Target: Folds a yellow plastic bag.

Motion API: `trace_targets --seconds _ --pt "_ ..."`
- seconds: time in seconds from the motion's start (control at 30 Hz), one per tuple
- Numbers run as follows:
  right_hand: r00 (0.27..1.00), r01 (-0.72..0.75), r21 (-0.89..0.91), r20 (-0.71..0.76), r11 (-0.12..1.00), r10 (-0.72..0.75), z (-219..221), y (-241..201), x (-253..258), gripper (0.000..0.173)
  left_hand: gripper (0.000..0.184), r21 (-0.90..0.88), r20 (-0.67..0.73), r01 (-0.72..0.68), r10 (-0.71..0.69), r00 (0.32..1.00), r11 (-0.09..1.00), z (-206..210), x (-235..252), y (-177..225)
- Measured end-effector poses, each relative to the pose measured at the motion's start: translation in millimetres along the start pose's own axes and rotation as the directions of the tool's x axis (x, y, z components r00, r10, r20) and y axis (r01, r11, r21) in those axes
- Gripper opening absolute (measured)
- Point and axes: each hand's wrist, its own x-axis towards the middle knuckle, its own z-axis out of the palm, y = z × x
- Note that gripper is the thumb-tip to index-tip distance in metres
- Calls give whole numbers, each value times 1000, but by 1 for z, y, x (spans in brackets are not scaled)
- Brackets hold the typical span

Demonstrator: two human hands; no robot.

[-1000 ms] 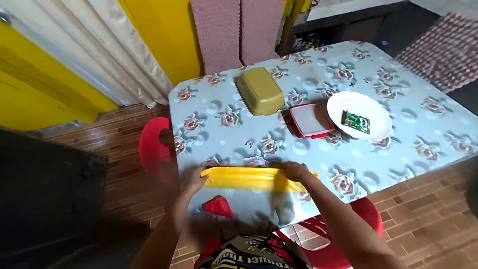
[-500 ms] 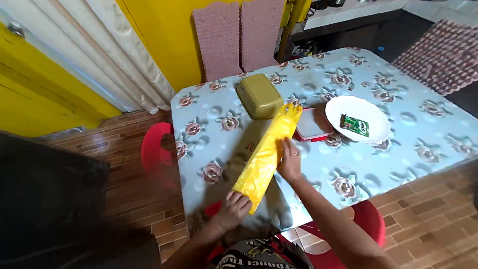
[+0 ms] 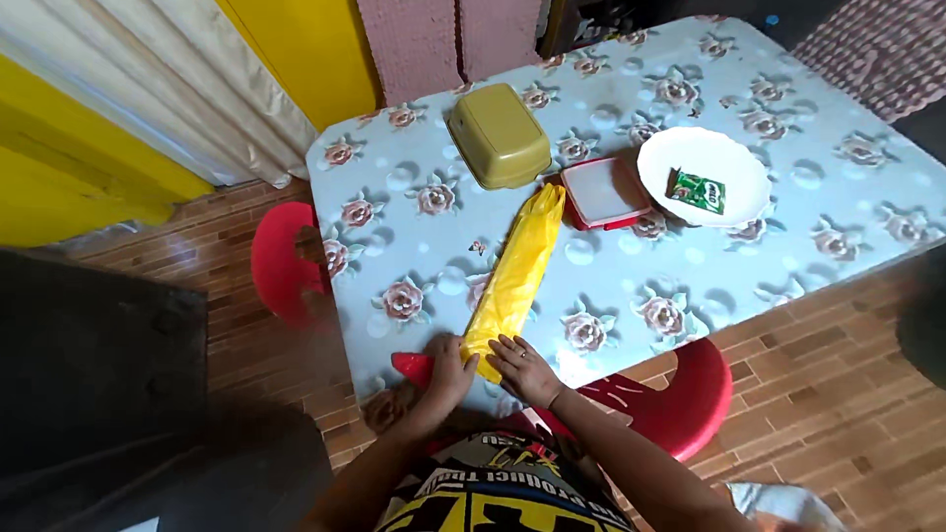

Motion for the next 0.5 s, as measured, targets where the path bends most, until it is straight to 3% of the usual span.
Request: trace_targets --seconds 0.1,0.2,0.27,0.37,0.5 --pt "1000 9 2 -30 1000 -9 3 2 0 35 59 29 93 136 -138 986 990 -5 11 15" --pt "997 30 -4 -70 1000 -31 4 4 1 34 50 -4 181 248 -243 953 969 -5 21 17" --pt "995 34 10 -93 999 -33 4 6 1 32 41 -214 223 349 -302 927 913 0 23 14" --pt "995 24 52 -96 998 -19 0 6 3 32 42 -541 241 445 -375 895 714 6 19 12" --pt "991 -125 197 71 972 113 -16 4 12 25 44 -590 154 391 -377 913 707 9 16 5"
